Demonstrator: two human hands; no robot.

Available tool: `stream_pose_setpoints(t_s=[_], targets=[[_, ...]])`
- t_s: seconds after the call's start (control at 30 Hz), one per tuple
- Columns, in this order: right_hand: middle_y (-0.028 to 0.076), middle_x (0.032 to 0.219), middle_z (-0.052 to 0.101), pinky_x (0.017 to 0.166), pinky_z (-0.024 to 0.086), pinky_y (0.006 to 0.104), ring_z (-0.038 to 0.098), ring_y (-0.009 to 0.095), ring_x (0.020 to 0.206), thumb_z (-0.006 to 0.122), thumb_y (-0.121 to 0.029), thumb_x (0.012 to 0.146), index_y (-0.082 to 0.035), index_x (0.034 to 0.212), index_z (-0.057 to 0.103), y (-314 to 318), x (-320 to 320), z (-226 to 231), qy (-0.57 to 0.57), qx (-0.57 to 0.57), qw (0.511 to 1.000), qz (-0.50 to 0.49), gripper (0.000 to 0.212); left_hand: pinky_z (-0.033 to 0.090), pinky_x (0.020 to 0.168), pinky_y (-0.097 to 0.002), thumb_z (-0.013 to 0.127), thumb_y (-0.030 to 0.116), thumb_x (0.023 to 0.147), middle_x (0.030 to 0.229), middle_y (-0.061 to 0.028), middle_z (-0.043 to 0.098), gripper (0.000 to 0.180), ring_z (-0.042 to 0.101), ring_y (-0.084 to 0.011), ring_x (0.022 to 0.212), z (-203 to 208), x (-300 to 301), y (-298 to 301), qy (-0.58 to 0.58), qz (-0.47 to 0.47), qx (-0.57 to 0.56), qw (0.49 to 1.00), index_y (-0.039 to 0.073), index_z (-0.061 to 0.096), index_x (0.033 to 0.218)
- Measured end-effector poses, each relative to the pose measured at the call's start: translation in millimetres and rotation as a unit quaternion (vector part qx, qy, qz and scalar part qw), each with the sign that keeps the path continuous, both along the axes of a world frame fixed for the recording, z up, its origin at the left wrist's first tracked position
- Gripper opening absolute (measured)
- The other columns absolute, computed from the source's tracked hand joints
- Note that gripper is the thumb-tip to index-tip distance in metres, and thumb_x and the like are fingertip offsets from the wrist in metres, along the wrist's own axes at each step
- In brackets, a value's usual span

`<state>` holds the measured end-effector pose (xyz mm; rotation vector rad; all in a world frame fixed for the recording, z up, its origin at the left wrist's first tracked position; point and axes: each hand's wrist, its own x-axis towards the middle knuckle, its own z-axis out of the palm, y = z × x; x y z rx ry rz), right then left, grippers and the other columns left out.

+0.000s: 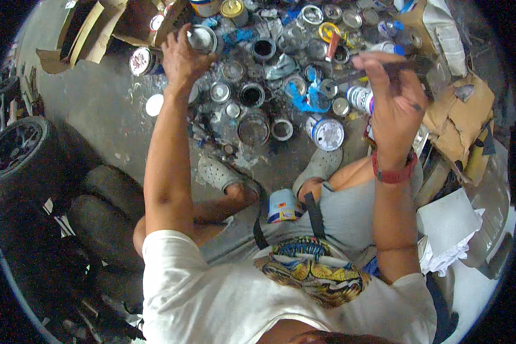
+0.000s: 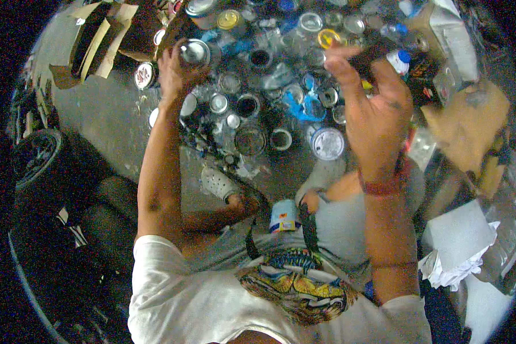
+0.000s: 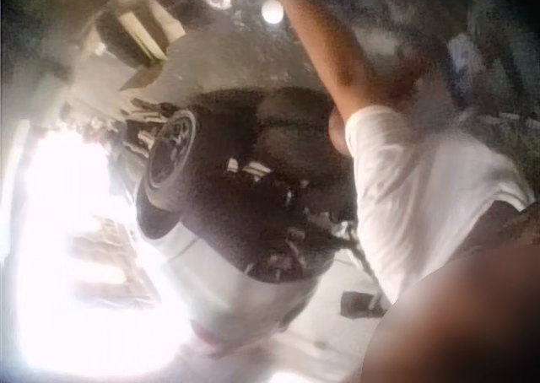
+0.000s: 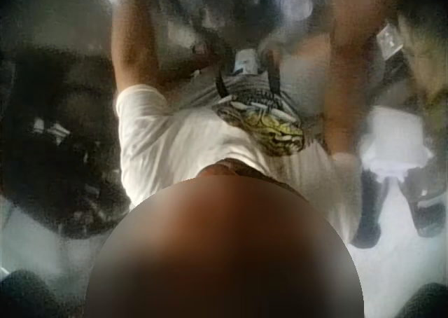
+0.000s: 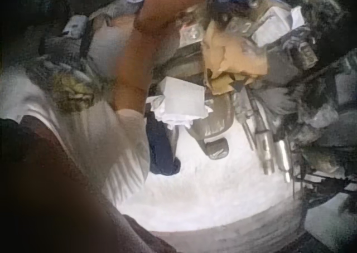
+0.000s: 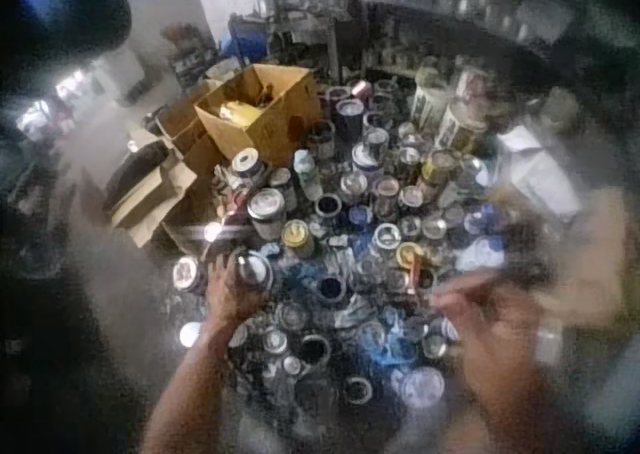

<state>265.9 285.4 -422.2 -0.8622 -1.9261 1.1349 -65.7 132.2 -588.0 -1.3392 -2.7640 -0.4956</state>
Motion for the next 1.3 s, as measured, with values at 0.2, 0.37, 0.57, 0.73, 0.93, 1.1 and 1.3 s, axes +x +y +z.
stream_pose_setpoints(t_s=[0.2, 0.37, 0.57, 0.73, 0.93, 1.1, 1.3], targets=[[0.007, 0.097, 0.077, 0.081, 0.054, 0.0302, 0.071, 0.017, 0.088, 0.069, -0.021, 0.102, -0.002, 0.109, 0.074, -10.2, -2.2, -0.1, -0.013, -0.022, 0.996, 0.082, 0.020, 0.044, 0.111, -0.0521, 0.092, 0.036, 0.061, 0.136, -0.0215, 0.056, 0.091, 0.052, -0.0425, 0.129, 101.6, 59.5, -52.9, 0.017, 0.061, 0.067, 0.996, 0.009, 0.056, 0.140], [0.010, 0.101, 0.072, 0.082, 0.054, 0.0344, 0.068, 0.024, 0.083, 0.075, -0.026, 0.094, -0.006, 0.113, 0.073, -44.9, 1.2, -18.4, -0.113, 0.087, 0.963, 0.228, 0.028, 0.042, 0.111, -0.0515, 0.090, 0.028, 0.064, 0.134, -0.0196, 0.056, 0.087, 0.052, -0.0409, 0.128, 162.3, 151.1, -127.1, -0.010, 0.087, 0.077, 0.993, 0.010, 0.055, 0.141], [0.018, 0.123, 0.063, 0.086, 0.057, 0.0460, 0.070, 0.036, 0.103, 0.084, -0.030, 0.083, -0.008, 0.136, 0.060, -117.3, 5.0, -80.6, -0.299, 0.133, 0.871, 0.366, 0.063, 0.045, 0.108, -0.0502, 0.089, 0.019, 0.056, 0.136, -0.0215, 0.053, 0.095, 0.051, -0.0426, 0.125, 154.1, 249.1, -198.6, -0.161, 0.114, -0.054, 0.979, 0.006, 0.053, 0.143], [0.023, 0.132, 0.053, 0.085, 0.059, 0.0489, 0.069, 0.041, 0.105, 0.089, -0.033, 0.076, -0.009, 0.148, 0.046, -154.0, -1.2, -137.5, -0.449, 0.183, 0.780, 0.396, 0.087, 0.046, 0.106, -0.0488, 0.091, 0.022, 0.054, 0.135, -0.0214, 0.054, 0.098, 0.052, -0.0420, 0.122, 131.3, 299.3, -236.3, -0.222, 0.102, -0.075, 0.967, 0.006, 0.054, 0.144], [0.023, 0.129, 0.052, 0.083, 0.059, 0.0489, 0.070, 0.042, 0.102, 0.089, -0.032, 0.077, -0.008, 0.145, 0.047, -175.8, -23.5, -154.8, -0.436, 0.181, 0.810, 0.349, 0.084, 0.047, 0.105, -0.0468, 0.093, 0.023, 0.054, 0.137, -0.0201, 0.055, 0.103, 0.053, -0.0404, 0.120, 106.2, 302.4, -241.1, -0.228, 0.067, -0.082, 0.968, 0.004, 0.050, 0.146], [0.021, 0.126, 0.054, 0.079, 0.060, 0.0477, 0.070, 0.041, 0.097, 0.089, -0.031, 0.077, -0.008, 0.139, 0.051, -158.3, -52.8, -148.1, -0.392, 0.213, 0.822, 0.353, 0.077, 0.050, 0.101, -0.0486, 0.096, 0.021, 0.053, 0.138, -0.0199, 0.054, 0.105, 0.054, -0.0412, 0.121, 68.5, 292.1, -229.2, -0.259, 0.045, -0.126, 0.957, 0.005, 0.050, 0.146], [0.027, 0.147, 0.047, 0.082, 0.062, 0.0469, 0.072, 0.040, 0.100, 0.092, -0.020, 0.070, -0.008, 0.150, 0.044, -172.9, -47.9, -183.8, -0.449, 0.274, 0.720, 0.453, 0.094, 0.054, 0.094, -0.0432, 0.093, 0.025, 0.059, 0.135, -0.0163, 0.055, 0.096, 0.055, -0.0378, 0.118, 12.6, 294.4, -225.7, -0.191, -0.004, -0.171, 0.967, 0.006, 0.053, 0.144]])
